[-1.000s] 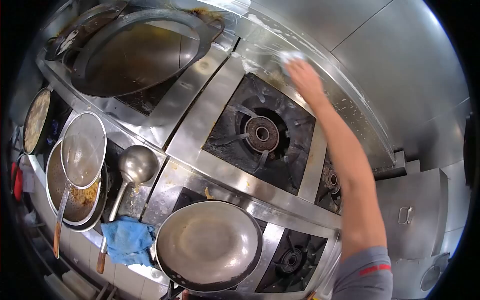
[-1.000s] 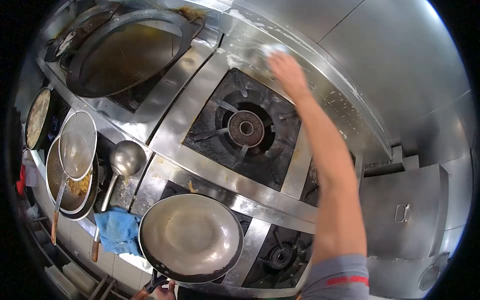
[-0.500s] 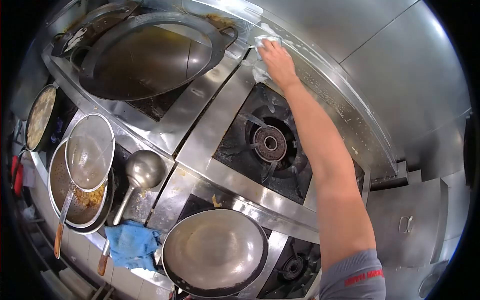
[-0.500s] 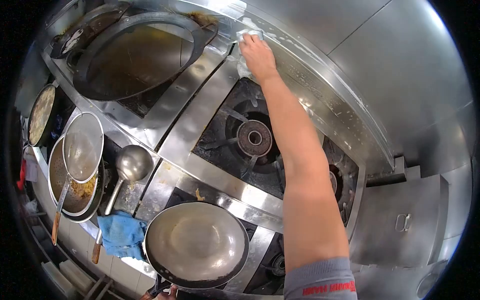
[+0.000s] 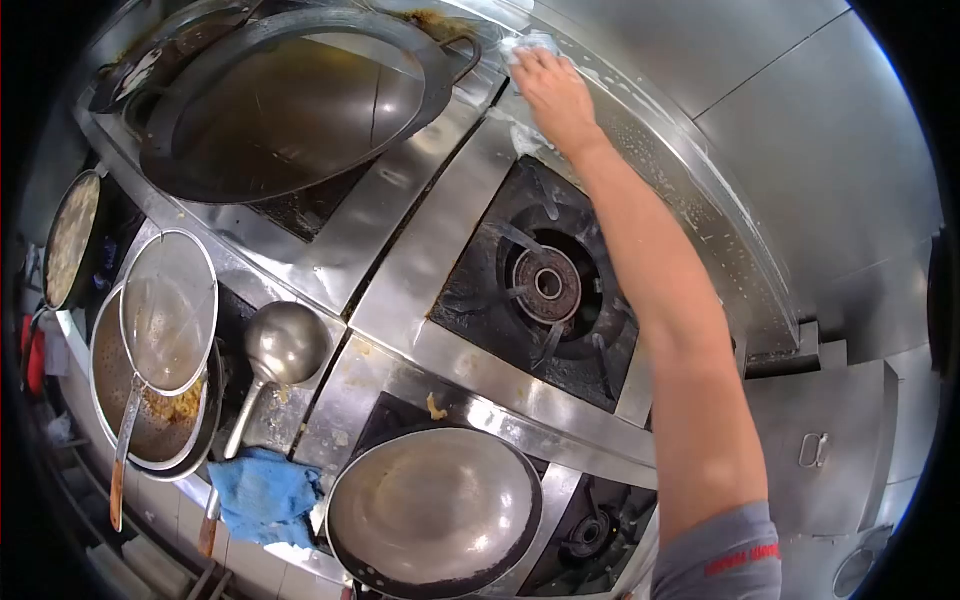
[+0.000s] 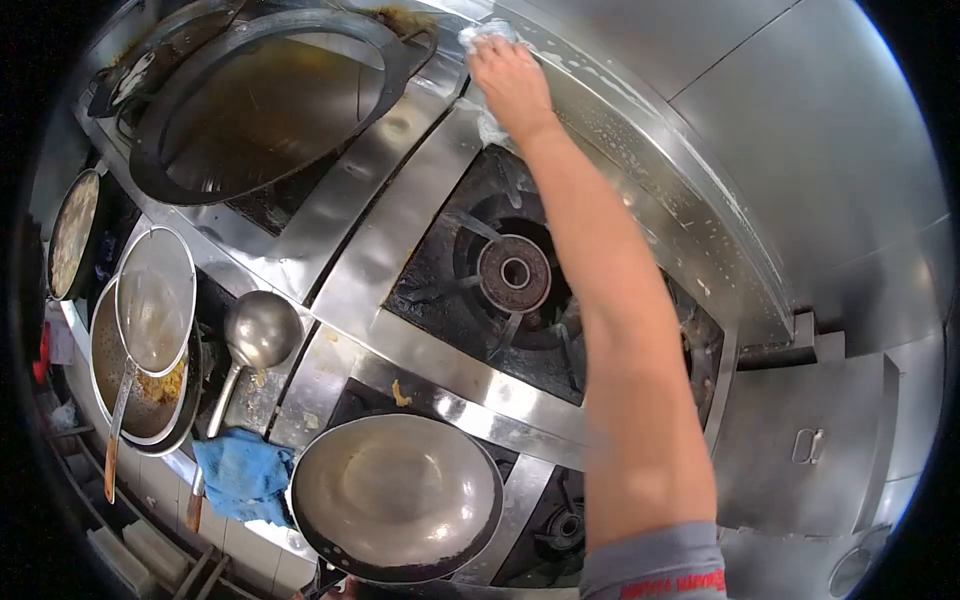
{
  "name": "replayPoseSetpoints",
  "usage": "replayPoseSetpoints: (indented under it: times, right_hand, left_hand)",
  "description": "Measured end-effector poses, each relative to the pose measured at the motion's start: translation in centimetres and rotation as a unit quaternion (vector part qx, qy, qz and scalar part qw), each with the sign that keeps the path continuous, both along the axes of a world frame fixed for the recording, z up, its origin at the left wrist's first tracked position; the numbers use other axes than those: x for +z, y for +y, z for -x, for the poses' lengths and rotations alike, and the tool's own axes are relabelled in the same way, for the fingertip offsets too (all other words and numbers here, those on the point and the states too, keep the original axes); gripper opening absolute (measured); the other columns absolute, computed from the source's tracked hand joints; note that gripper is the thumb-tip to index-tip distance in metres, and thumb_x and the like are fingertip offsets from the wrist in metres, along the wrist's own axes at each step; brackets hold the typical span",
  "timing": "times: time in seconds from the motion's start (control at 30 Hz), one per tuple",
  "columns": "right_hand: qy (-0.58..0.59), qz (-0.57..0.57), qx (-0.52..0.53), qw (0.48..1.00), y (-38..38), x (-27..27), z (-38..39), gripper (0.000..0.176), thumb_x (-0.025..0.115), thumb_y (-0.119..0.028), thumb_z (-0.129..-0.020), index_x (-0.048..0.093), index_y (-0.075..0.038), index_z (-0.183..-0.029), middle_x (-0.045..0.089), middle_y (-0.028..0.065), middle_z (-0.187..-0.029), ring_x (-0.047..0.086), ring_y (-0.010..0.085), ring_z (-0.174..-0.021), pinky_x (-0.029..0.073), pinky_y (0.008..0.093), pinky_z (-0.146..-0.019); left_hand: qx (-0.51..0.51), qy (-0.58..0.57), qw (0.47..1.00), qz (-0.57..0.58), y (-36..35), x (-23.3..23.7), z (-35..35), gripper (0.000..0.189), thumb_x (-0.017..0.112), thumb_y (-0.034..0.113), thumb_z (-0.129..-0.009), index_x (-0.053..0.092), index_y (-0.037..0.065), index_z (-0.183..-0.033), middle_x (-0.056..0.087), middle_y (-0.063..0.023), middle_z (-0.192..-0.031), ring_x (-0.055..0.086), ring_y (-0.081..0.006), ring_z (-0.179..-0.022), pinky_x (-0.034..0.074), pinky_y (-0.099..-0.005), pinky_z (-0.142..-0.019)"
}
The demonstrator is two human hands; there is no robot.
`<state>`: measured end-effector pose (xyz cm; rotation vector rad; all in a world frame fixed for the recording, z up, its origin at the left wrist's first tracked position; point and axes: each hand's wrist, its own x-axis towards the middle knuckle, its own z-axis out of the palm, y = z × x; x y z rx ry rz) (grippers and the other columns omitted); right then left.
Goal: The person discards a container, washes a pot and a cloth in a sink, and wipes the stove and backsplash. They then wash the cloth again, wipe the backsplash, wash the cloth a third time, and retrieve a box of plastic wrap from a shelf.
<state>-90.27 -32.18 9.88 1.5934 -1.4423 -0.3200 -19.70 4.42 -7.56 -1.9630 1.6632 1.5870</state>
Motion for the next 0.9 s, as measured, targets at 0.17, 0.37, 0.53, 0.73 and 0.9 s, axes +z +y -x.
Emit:
replayPoseSetpoints:
  times: [0.17,0.37,0.53,0.73,0.9]
  right_hand:
    - [-0.015,-0.063,-0.078,0.995,9.4,-0.1,2.3,0.052,0.059,-0.009,-0.076,0.051,-0.007,-0.127,0.051,0.0065,-0.130,0.044,0.0223,-0.123,0.041,0.0378,-0.100]
    - [-0.018,-0.046,-0.030,0.998,0.6,-1.3,0.2,0.046,0.061,-0.009,-0.073,0.056,-0.007,-0.119,0.052,0.0043,-0.126,0.045,0.0204,-0.121,0.042,0.0340,-0.098]
    - [-0.019,-0.092,-0.052,0.994,7.0,-0.9,2.6,0.043,0.061,-0.009,-0.072,0.057,-0.008,-0.115,0.052,0.0041,-0.123,0.046,0.0209,-0.118,0.041,0.0320,-0.100]
    - [-0.125,-0.064,-0.249,0.958,29.2,-0.7,8.2,0.046,0.059,-0.005,-0.074,0.055,-0.010,-0.120,0.050,0.0138,-0.125,0.047,0.0320,-0.118,0.040,0.0412,-0.101]
    - [-0.212,0.024,-0.008,0.977,16.2,-1.6,5.1,0.033,0.054,-0.004,-0.080,0.061,-0.011,-0.111,0.054,0.0153,-0.126,0.050,0.0316,-0.120,0.043,0.0425,-0.099]
  left_hand:
    - [0.006,0.010,1.000,0.005,-0.4,0.1,-1.0,0.053,0.066,0.030,-0.086,0.050,-0.004,-0.124,0.059,-0.0239,-0.116,0.055,-0.0355,-0.105,0.042,-0.0431,-0.090]
    - [0.000,0.028,0.999,0.029,0.1,-0.1,-0.7,0.055,0.066,0.031,-0.086,0.050,-0.004,-0.125,0.059,-0.0242,-0.116,0.054,-0.0364,-0.106,0.042,-0.0437,-0.091]
    - [-0.018,0.050,0.997,0.047,0.3,-0.6,-0.6,0.056,0.066,0.033,-0.086,0.049,-0.004,-0.126,0.059,-0.0245,-0.116,0.054,-0.0371,-0.107,0.042,-0.0441,-0.092]
    - [-0.020,0.087,0.991,0.101,1.1,0.4,-0.8,0.051,0.067,0.031,-0.086,0.053,-0.002,-0.122,0.060,-0.0214,-0.113,0.055,-0.0338,-0.104,0.044,-0.0425,-0.090]
    - [0.057,0.106,0.987,0.108,1.2,-1.0,-1.2,0.039,0.073,0.025,-0.083,0.057,-0.003,-0.107,0.061,-0.0121,-0.096,0.057,-0.0217,-0.086,0.048,-0.0341,-0.072]
